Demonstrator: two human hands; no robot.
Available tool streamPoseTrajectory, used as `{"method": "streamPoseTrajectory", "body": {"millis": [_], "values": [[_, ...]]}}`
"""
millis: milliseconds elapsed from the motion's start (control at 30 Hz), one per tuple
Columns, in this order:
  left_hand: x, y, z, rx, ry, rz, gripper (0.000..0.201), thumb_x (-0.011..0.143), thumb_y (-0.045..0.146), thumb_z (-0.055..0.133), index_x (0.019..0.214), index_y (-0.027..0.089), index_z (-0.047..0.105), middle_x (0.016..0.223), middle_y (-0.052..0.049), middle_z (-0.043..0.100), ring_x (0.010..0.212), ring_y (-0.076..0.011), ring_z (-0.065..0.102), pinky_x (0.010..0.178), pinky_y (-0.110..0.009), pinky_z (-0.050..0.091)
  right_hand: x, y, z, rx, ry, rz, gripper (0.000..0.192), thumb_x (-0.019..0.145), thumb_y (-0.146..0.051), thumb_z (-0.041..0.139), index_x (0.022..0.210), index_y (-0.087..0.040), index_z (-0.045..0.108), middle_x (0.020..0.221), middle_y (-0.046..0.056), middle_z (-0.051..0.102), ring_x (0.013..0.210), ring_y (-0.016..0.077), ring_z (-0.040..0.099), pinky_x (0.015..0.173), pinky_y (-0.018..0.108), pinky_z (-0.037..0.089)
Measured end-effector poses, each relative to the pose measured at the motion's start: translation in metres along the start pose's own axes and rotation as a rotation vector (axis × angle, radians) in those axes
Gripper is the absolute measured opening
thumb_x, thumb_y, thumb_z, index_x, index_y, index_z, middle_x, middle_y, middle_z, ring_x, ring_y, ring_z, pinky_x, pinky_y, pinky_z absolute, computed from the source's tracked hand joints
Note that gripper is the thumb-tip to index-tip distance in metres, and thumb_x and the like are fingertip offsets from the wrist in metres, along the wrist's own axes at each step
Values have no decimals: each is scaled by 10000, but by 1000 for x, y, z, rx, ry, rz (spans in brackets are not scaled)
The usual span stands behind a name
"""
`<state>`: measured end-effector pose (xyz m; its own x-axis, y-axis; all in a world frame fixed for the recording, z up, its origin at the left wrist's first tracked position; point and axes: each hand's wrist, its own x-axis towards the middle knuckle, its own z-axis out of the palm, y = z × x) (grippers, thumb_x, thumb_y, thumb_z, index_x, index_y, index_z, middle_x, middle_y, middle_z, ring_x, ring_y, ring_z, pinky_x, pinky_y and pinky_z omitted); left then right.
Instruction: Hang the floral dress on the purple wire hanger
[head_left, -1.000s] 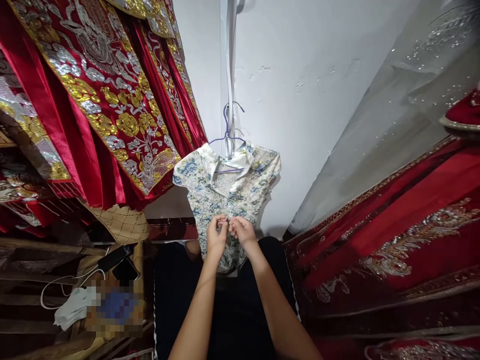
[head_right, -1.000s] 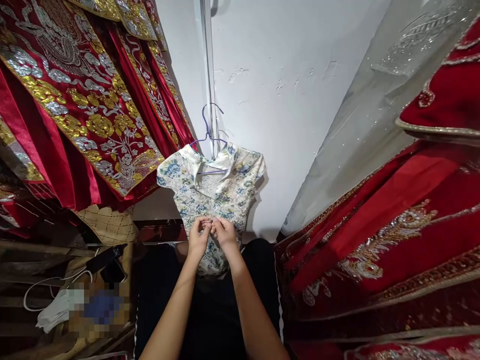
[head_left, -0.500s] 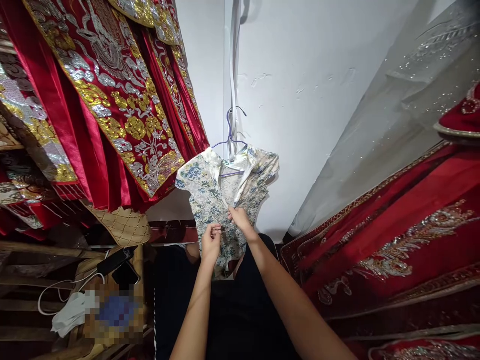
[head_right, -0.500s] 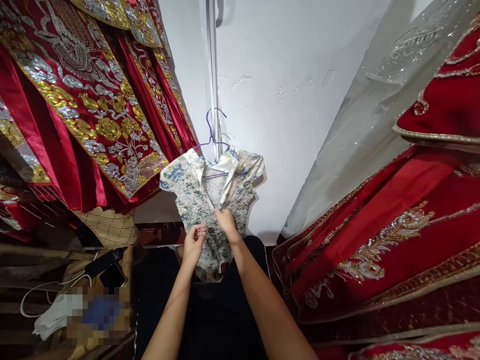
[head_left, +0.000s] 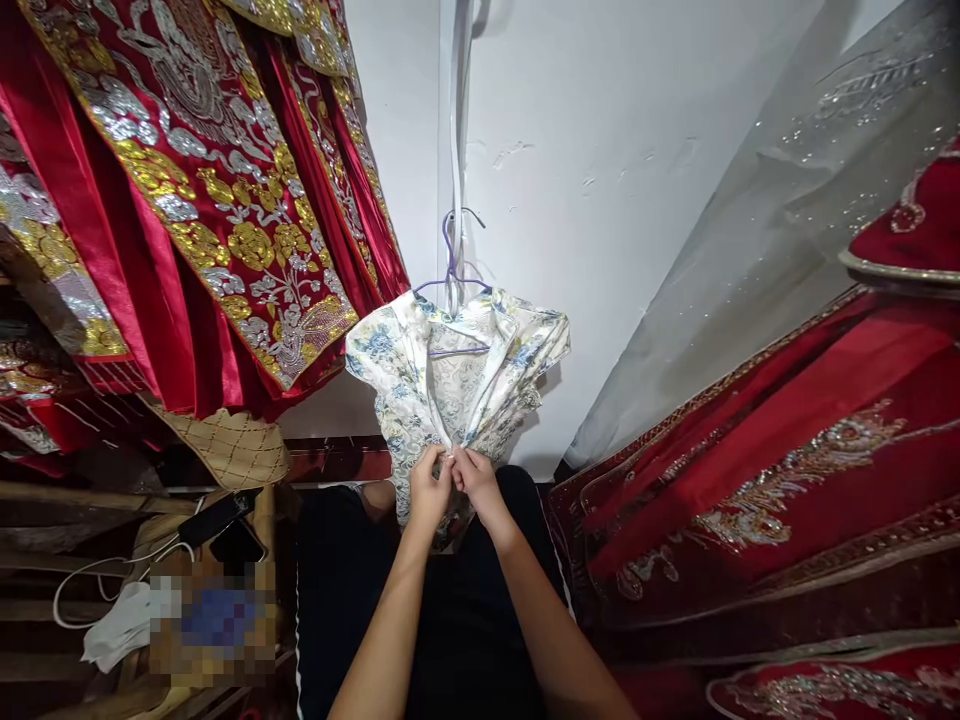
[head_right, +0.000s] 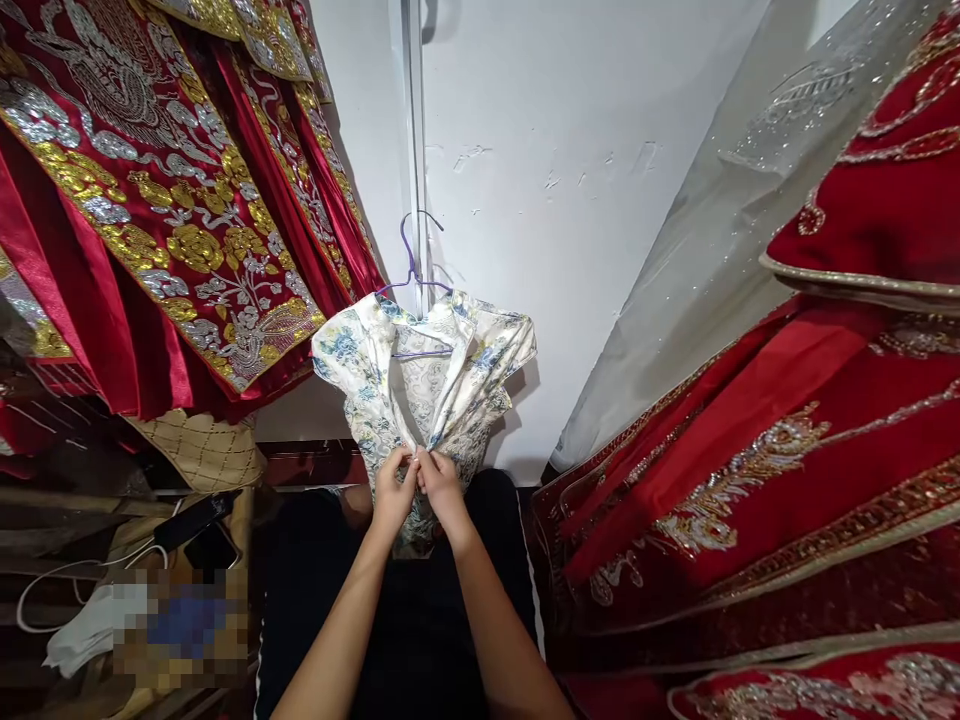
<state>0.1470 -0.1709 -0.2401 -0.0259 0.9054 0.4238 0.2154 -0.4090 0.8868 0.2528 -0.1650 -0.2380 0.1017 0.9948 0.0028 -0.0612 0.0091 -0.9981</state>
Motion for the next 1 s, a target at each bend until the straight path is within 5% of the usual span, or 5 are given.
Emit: {"method": "streamPoseTrajectory", "body": {"millis": [367,600,1000], "values": [[-5,6,-10,-39,-52,-77,110,891,274,557,821,206,608,741,-2,634,724,-172,588,727,-269,445,-10,-16,3,76,-56,20,466,808,-654,590,664,-216,529,525,-54,438,443,104,374,456,263,295],[-5,13,-1,-40,-35,-66,185,914,341,555,817,198,625,754,-8,630,744,-172,578,727,-262,436,-11,-7,-9,-9,-17,-120,398,763,-572,701,870,-235,519,579,-69,499,506,122,455,509,252,355],[-8,14,-12,-27,-23,-87,177,882,358,599,792,206,601,733,-6,593,724,-175,548,709,-271,432,-12,-26,-21,-80,-45,-65,253,743,-429,735,760,-198,634,594,6,639,536,162,591,530,277,447]]}}
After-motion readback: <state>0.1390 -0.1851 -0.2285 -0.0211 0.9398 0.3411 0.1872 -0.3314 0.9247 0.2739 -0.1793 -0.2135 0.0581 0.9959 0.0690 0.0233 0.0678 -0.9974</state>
